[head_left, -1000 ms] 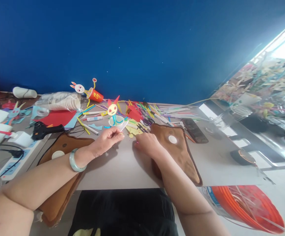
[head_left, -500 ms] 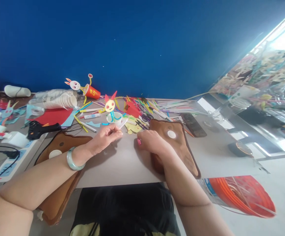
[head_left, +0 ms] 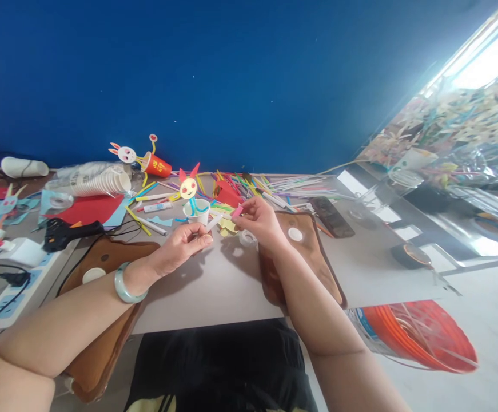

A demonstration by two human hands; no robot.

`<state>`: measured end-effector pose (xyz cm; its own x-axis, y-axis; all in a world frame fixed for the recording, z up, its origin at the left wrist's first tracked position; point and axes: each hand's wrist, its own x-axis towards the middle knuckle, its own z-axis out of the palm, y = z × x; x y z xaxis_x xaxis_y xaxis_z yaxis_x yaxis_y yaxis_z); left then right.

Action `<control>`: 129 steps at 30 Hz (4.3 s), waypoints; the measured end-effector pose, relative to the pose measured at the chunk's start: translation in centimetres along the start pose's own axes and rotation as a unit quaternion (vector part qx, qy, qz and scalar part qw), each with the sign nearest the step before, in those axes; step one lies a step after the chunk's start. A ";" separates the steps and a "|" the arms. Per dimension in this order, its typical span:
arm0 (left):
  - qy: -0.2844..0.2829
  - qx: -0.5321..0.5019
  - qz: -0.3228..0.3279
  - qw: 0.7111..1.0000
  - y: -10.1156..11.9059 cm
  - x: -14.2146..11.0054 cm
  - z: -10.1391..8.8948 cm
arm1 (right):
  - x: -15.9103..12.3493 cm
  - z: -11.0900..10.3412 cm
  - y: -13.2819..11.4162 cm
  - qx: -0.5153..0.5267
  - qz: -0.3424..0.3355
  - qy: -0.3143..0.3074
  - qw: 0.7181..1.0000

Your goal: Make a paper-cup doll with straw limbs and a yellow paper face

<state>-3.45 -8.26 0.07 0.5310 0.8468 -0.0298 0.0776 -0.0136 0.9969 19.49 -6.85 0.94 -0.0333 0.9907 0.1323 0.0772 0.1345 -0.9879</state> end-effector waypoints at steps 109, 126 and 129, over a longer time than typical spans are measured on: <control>0.063 0.485 0.148 0.859 -2.0 1.3 -0.4 | 0.5 2.2 2.1 -0.626 -0.046 -0.160 0.762; 0.060 0.462 0.196 0.863 -3.0 2.1 -1.4 | 0.7 1.7 2.7 -0.461 -0.058 -0.104 0.879; 0.052 0.474 0.190 0.858 -2.9 1.9 -1.3 | 0.9 0.9 2.5 -0.356 -0.050 -0.049 0.932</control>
<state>-3.78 -5.92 -2.80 0.5959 0.7275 0.3402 0.5931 -0.6842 0.4243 18.72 -5.64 -1.47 -0.1644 0.9704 0.1771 0.7089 0.2411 -0.6628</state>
